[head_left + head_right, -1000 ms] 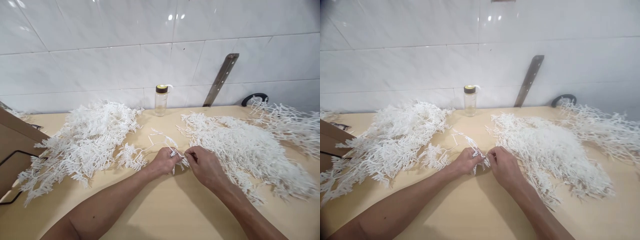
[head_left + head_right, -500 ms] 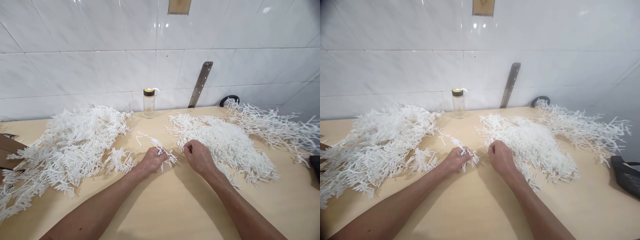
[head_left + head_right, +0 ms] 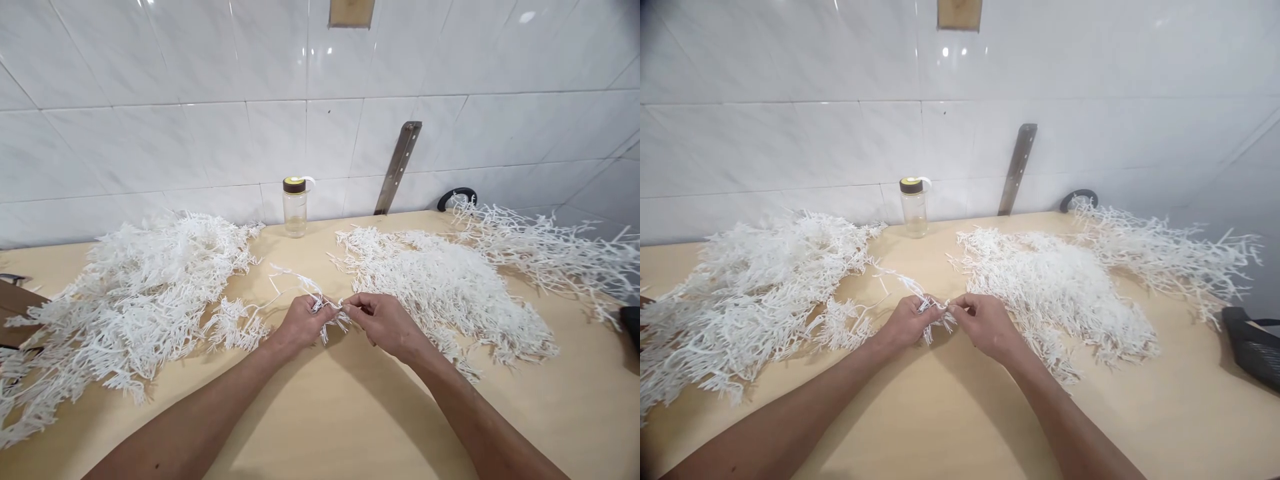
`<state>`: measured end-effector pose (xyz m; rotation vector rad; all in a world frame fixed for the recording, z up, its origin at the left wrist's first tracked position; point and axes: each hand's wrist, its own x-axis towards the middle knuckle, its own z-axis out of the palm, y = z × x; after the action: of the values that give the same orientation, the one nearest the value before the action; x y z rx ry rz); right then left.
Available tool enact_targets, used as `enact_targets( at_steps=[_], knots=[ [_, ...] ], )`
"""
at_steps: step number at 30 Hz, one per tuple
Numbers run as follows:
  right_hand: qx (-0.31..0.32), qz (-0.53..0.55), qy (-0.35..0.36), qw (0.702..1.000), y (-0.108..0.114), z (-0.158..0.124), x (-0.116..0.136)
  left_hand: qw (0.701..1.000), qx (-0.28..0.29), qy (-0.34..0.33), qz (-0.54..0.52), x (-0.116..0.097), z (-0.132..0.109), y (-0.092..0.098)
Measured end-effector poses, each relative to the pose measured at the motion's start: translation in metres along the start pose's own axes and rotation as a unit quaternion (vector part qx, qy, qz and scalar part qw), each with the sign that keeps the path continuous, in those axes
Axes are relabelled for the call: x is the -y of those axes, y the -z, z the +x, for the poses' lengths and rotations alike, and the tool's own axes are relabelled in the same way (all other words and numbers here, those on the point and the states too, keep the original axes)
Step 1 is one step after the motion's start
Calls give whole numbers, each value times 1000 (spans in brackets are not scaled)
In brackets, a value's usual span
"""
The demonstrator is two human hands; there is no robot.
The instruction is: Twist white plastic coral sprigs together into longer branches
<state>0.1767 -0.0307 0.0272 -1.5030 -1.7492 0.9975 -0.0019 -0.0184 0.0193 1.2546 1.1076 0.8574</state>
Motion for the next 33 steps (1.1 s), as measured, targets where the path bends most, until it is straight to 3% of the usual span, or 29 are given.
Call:
enact_targets(
  at_steps=[12,20,24,30,33],
  knots=[
    [-4,35,-35,999,-3,-1,3,997,-27,-30,58,11,6,-1],
    [-74,-164,39,983,-13,0,6,997,13,-35,62,2,2,-3],
    [-105,-189,42,975,-18,3,5,999,29,-14,42,-2,1,-2],
    [-239,-202,-40,949,12,11,-14,1000,-8,-2,22,2,0,-1],
    [-248,-176,-46,952,25,12,-22,999,-21,25,-10,5,2,-1]
  ],
)
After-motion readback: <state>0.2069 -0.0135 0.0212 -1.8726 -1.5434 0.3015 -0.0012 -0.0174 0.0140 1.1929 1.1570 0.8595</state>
